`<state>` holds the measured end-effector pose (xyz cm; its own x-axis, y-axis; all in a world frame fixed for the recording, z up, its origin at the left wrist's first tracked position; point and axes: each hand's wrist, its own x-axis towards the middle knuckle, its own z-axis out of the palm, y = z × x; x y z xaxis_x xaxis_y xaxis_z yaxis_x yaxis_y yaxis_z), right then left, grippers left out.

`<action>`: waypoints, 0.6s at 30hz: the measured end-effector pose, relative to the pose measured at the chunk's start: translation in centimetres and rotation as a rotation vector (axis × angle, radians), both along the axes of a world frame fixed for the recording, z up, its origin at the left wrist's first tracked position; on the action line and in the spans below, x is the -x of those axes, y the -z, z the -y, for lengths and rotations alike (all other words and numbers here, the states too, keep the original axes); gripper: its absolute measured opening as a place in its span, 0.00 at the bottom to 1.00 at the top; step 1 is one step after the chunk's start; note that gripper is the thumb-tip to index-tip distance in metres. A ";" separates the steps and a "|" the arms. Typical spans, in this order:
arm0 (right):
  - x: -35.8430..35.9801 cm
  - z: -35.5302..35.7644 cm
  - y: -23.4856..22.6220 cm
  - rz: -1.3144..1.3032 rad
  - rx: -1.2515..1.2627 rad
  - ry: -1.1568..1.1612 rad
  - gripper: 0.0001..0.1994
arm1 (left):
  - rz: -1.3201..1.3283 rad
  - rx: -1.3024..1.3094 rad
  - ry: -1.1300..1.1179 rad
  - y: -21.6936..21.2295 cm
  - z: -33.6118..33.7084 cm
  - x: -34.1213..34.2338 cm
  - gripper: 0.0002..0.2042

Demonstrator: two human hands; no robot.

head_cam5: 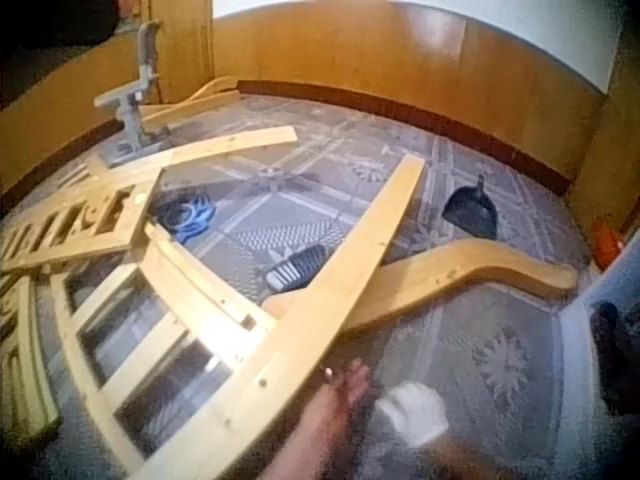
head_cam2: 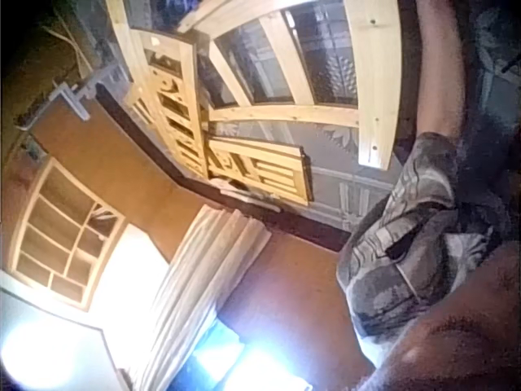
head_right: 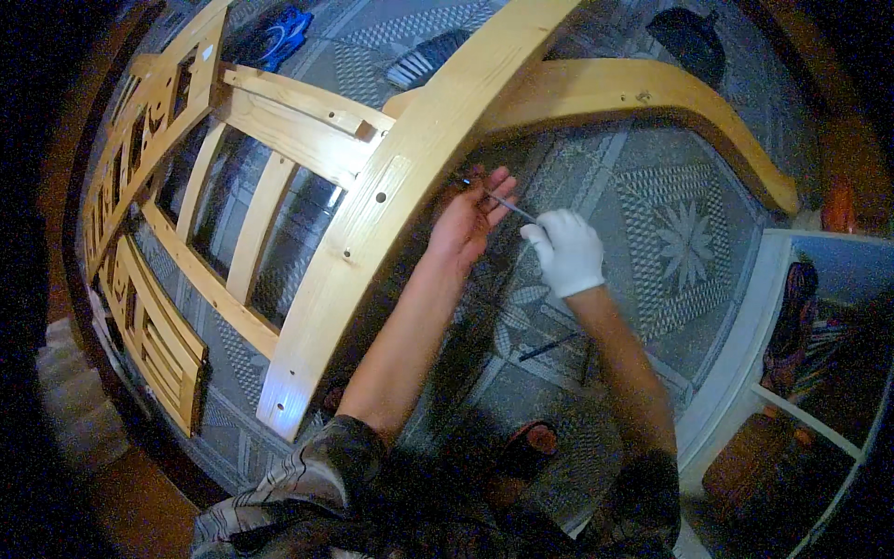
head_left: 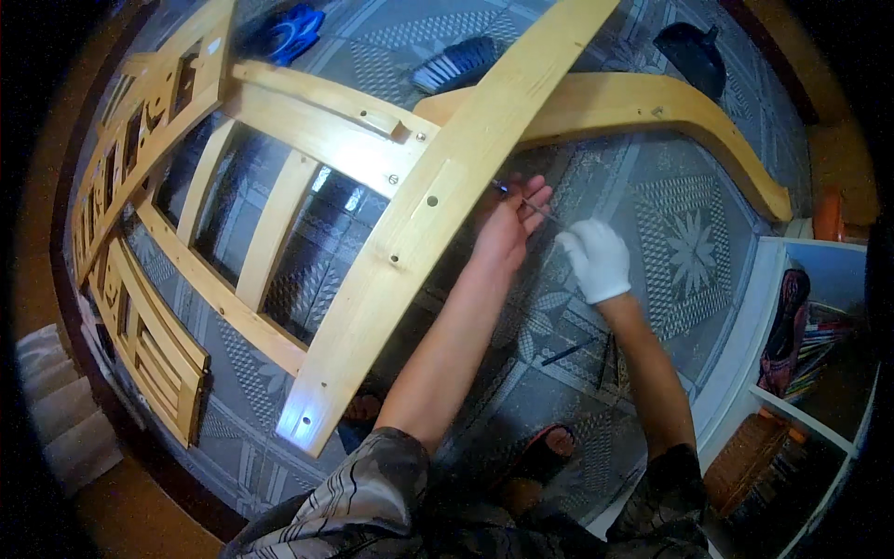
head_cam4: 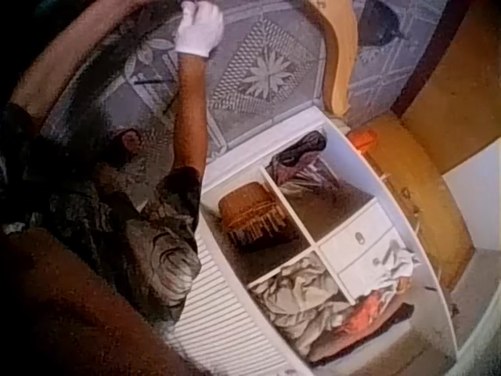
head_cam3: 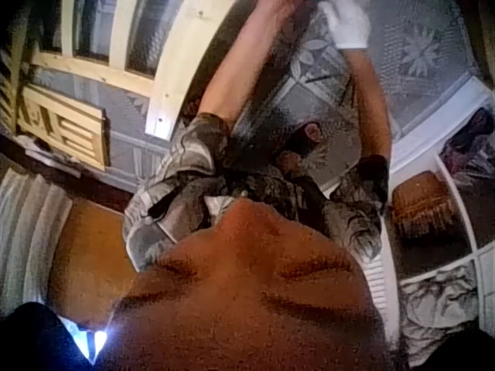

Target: The person unscrews bolts from wooden furniture components using an allen key and removes the fasteners by hand.

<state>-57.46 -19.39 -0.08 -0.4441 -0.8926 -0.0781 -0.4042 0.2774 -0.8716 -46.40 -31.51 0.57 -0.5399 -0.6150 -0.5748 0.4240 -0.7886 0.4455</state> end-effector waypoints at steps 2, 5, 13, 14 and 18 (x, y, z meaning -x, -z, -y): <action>0.2 0.1 -0.1 0.277 -0.108 0.096 0.18 | 0.013 0.022 0.007 0.1 0.0 -0.1 0.10; 1.1 0.1 -0.8 1.400 -0.513 0.141 0.26 | -0.002 0.009 0.000 0.2 0.0 0.0 0.10; -0.4 0.3 -0.3 0.216 -0.113 0.110 0.15 | 0.011 0.017 0.007 0.0 -0.2 -0.2 0.10; -0.5 0.3 -0.3 0.173 -0.124 0.129 0.16 | 0.024 0.016 0.010 0.0 -0.2 -0.2 0.10; 0.2 0.4 -0.8 -0.102 0.004 0.108 0.19 | -0.001 -0.020 -0.001 0.2 0.0 0.0 0.10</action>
<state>-57.64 -19.81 0.73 -0.5427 -0.8396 -0.0243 -0.4591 0.3207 -0.8285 -46.43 -31.51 0.33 -0.5394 -0.6039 -0.5867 0.4253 -0.7968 0.4292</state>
